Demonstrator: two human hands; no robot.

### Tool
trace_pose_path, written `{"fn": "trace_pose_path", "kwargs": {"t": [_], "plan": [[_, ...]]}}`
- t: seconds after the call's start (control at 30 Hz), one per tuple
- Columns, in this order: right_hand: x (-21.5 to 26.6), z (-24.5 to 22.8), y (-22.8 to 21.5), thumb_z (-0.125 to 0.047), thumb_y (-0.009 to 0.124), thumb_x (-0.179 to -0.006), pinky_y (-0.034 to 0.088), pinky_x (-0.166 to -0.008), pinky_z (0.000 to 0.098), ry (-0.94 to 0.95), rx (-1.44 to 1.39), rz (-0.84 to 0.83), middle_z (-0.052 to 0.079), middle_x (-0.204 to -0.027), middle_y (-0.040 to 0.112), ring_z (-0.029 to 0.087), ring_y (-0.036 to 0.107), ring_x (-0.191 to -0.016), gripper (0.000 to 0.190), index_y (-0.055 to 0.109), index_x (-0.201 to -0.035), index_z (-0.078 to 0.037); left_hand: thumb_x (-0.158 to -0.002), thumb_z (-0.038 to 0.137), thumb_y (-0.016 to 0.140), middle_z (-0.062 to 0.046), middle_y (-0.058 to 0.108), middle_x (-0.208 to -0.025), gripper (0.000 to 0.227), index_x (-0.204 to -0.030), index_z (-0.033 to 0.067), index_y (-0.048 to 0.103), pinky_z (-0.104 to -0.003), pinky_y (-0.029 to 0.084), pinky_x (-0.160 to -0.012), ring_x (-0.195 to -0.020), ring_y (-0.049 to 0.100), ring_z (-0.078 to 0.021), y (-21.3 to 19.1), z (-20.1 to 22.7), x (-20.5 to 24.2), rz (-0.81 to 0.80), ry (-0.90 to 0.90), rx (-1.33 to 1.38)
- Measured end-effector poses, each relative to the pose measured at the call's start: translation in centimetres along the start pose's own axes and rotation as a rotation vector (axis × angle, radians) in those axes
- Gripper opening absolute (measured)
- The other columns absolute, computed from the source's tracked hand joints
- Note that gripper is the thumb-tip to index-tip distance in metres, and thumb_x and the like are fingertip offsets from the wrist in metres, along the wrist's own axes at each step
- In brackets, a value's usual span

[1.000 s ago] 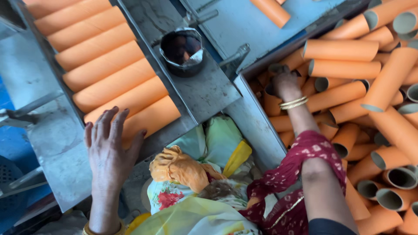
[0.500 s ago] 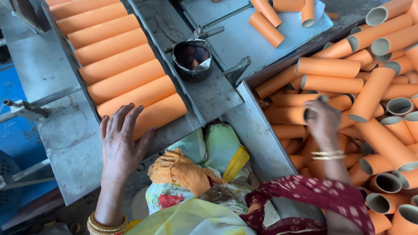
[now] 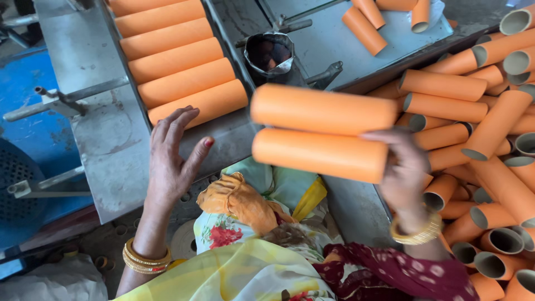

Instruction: The person repeatedly picks orange paper cylinders from a large bin and places them into a metal tray. The person handles the cylinders one at a time, transferring them from the bin to the tray in a repetitive manner.

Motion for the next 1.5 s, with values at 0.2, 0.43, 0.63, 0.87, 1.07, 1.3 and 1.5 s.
{"fn": "trace_pose_path", "kwargs": {"t": [0.2, 0.43, 0.63, 0.87, 1.07, 1.3, 1.5], "plan": [[-2.5, -0.6, 13.4, 0.01, 0.062, -0.092, 0.052, -0.091, 0.0343, -0.058, -0.173, -0.255, 0.004, -0.11, 0.076, 0.017, 0.069, -0.1, 0.033, 0.073, -0.114, -0.011, -0.088, 0.051, 0.074, -0.017, 0.052, -0.152, 0.077, -0.147, 0.0078, 0.052, -0.058, 0.023, -0.125, -0.147, 0.045, -0.0378, -0.3, 3.4, 1.4, -0.06, 0.148, -0.127], [-3.8, -2.0, 15.8, 0.0, 0.069, -0.096, 0.055, -0.098, 0.036, -0.156, 0.063, -0.183, 0.009, -0.129, 0.062, 0.025, 0.067, -0.111, 0.032, 0.064, -0.127, -0.008, -0.066, 0.06, 0.078, -0.02, 0.045, -0.154, 0.1, -0.152, 0.0153, 0.049, -0.061, 0.022, -0.118, -0.144, 0.039, -0.041, 4.4, 2.9, 1.2, -0.292, 0.145, -0.461], [-1.6, 2.8, 9.3, -0.012, 0.074, -0.097, 0.059, -0.09, 0.0331, -0.128, 0.437, -0.191, 0.011, -0.14, 0.054, 0.021, 0.067, -0.107, 0.032, 0.064, -0.127, -0.01, -0.073, 0.061, 0.077, -0.021, 0.045, -0.158, 0.096, -0.153, 0.0145, 0.051, -0.063, 0.025, -0.118, -0.147, 0.04, -0.04, 4.9, 1.0, 1.6, -0.331, 0.144, -0.544], [5.1, 16.5, -6.8, -0.023, 0.082, -0.09, 0.055, -0.089, 0.0473, 0.21, 1.054, -0.127, 0.012, -0.137, 0.057, 0.035, 0.067, -0.109, 0.048, 0.062, -0.132, -0.012, -0.077, 0.061, 0.076, -0.02, 0.046, -0.16, 0.092, -0.152, 0.0129, 0.054, -0.062, 0.026, -0.12, -0.149, 0.042, -0.0392, 5.1, 0.6, 1.5, -0.325, 0.155, -0.588], [12.9, 26.9, -11.2, -0.04, 0.08, -0.088, 0.05, -0.089, 0.0555, 0.766, 0.867, -0.209, 0.023, -0.134, 0.057, 0.041, 0.069, -0.101, 0.083, 0.043, -0.156, -0.01, -0.082, 0.06, 0.076, -0.021, 0.047, -0.159, 0.087, -0.15, 0.0103, 0.057, -0.06, 0.027, -0.121, -0.15, 0.043, -0.0393, 5.3, 0.3, 1.1, -0.279, 0.126, -0.594], [9.6, 26.4, -10.4, -0.043, 0.086, -0.085, 0.053, -0.09, 0.0518, 0.755, 0.797, -0.118, 0.022, -0.118, 0.068, 0.04, 0.066, -0.109, 0.062, 0.057, -0.123, -0.004, -0.095, 0.046, 0.076, -0.018, 0.048, -0.158, 0.068, -0.15, 0.0105, 0.055, -0.058, 0.028, -0.127, -0.15, 0.045, -0.0351, 4.5, 0.0, 1.7, -0.207, 0.13, -0.587], [6.6, 17.6, -6.6, -0.036, 0.085, -0.086, 0.054, -0.076, 0.0481, 0.545, 0.886, -0.262, 0.015, -0.104, 0.068, 0.034, 0.07, -0.092, 0.04, 0.069, -0.11, -0.008, -0.098, 0.037, 0.079, -0.014, 0.053, -0.155, 0.061, -0.148, 0.0118, 0.056, -0.055, 0.03, -0.127, -0.147, 0.048, -0.0299, 3.7, 1.0, 2.1, -0.187, 0.158, -0.462]]}}
Point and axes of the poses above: each hand's wrist, its own x-axis away from the middle knuckle, its own y-axis out of the palm, z = x × y, the point moved 8 cm from there along -x, towards the middle knuckle
